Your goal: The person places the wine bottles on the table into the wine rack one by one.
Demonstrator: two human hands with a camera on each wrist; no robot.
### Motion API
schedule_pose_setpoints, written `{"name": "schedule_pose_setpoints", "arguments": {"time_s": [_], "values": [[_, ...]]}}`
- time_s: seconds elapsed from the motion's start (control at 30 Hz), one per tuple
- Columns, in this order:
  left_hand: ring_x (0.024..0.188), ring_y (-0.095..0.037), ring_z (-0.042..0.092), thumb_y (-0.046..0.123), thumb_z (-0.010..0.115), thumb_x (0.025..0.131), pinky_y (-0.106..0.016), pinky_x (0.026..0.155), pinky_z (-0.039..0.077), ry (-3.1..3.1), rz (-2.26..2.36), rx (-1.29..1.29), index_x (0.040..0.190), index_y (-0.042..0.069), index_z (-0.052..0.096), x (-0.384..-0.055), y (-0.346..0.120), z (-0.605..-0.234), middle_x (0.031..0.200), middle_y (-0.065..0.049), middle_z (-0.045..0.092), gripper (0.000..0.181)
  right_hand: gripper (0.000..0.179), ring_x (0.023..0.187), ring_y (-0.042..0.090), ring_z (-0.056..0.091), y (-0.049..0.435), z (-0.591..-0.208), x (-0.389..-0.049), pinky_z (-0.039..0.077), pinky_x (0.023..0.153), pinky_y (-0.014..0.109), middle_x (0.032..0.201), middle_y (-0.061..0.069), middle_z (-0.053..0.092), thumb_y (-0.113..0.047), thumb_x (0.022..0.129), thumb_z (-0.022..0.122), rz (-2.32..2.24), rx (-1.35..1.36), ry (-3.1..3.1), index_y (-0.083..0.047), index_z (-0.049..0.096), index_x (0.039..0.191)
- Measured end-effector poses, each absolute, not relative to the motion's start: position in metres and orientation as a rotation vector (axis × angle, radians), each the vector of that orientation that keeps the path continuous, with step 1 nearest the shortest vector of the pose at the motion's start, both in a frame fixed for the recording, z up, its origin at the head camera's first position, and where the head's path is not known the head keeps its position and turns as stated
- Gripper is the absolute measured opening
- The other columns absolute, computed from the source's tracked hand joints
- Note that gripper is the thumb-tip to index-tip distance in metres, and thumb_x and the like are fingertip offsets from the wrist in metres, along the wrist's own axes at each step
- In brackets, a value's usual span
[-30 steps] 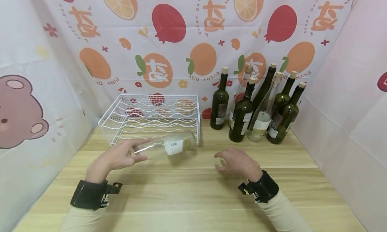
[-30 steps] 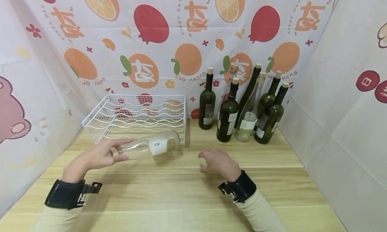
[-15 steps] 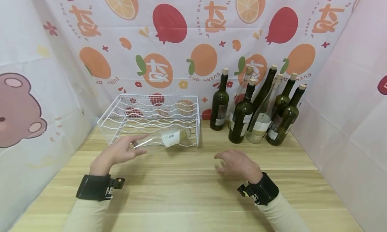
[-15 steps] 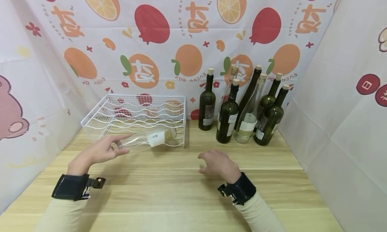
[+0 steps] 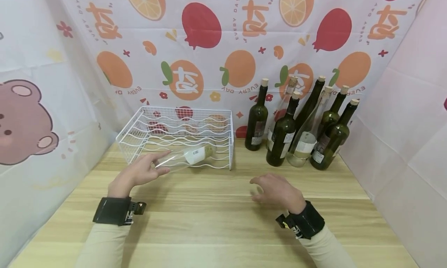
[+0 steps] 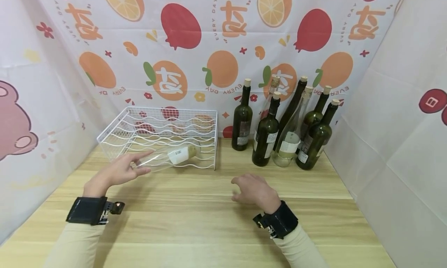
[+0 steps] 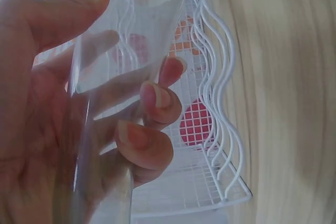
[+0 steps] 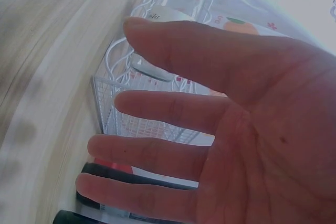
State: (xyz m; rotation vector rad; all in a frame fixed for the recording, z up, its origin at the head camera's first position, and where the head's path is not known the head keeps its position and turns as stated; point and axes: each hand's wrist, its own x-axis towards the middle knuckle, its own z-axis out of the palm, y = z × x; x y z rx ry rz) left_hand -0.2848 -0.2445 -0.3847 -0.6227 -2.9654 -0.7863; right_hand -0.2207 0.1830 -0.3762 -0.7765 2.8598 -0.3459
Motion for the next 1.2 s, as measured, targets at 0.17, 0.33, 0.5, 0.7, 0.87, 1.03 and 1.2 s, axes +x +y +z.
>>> {"name": "schedule_pose_setpoints", "arguments": {"time_s": [0.17,0.33,0.5,0.7,0.87,1.03,1.2], "values": [[0.06,-0.014,0.052,0.033,0.071,0.09,-0.033,0.062,0.044,-2.954,-0.732,-0.592,0.149,0.009,0.043,-0.287,-0.251,-0.388,0.081,-0.004,0.064,0.069,0.045,0.107,0.026,0.064,0.182,-0.376,-0.22,0.05,0.092,0.047,0.12,0.01,0.069,-0.031,0.089,0.071,-0.323,-0.76,2.865,-0.009,0.064,0.128],[0.06,-0.014,0.05,0.035,0.069,0.091,-0.033,0.063,0.043,-2.927,-0.737,-0.583,0.15,0.008,0.041,-0.287,-0.256,-0.392,0.075,-0.003,0.061,0.07,0.046,0.107,0.026,0.064,0.181,-0.378,-0.219,0.05,0.091,0.049,0.12,0.009,0.069,-0.031,0.088,0.072,-0.306,-0.743,2.859,-0.011,0.064,0.128],[0.06,-0.014,0.051,0.036,0.067,0.092,-0.034,0.064,0.044,-2.921,-0.74,-0.566,0.15,0.006,0.039,-0.286,-0.261,-0.394,0.074,-0.003,0.061,0.071,0.047,0.112,0.028,0.063,0.18,-0.378,-0.217,0.05,0.091,0.052,0.124,0.008,0.068,-0.032,0.088,0.071,-0.306,-0.711,2.849,-0.013,0.063,0.13],[0.063,-0.015,0.053,0.039,0.066,0.093,-0.042,0.072,0.047,-2.927,-0.742,-0.509,0.151,0.004,0.037,-0.286,-0.268,-0.394,0.074,-0.003,0.06,0.073,0.048,0.114,0.028,0.063,0.179,-0.38,-0.217,0.049,0.093,0.053,0.126,0.007,0.067,-0.033,0.088,0.07,-0.277,-0.693,2.852,-0.013,0.062,0.132],[0.065,-0.017,0.052,0.037,0.066,0.093,-0.048,0.076,0.047,-2.921,-0.721,-0.474,0.151,0.004,0.038,-0.285,-0.272,-0.394,0.072,-0.003,0.058,0.072,0.051,0.116,0.029,0.062,0.179,-0.381,-0.218,0.048,0.095,0.055,0.127,0.007,0.066,-0.035,0.088,0.071,-0.248,-0.681,2.846,-0.014,0.061,0.133],[0.065,-0.017,0.051,0.038,0.065,0.094,-0.05,0.077,0.046,-2.919,-0.705,-0.445,0.151,0.005,0.037,-0.287,-0.274,-0.398,0.072,-0.003,0.057,0.072,0.052,0.113,0.028,0.063,0.179,-0.38,-0.217,0.049,0.092,0.056,0.126,0.006,0.067,-0.035,0.087,0.073,-0.254,-0.682,2.836,-0.013,0.061,0.133],[0.064,-0.018,0.051,0.039,0.064,0.094,-0.05,0.076,0.046,-2.924,-0.702,-0.4,0.153,0.006,0.034,-0.291,-0.275,-0.403,0.074,-0.005,0.058,0.074,0.052,0.115,0.027,0.062,0.179,-0.38,-0.218,0.048,0.094,0.056,0.127,0.005,0.066,-0.036,0.087,0.072,-0.245,-0.665,2.839,-0.014,0.061,0.133]]}}
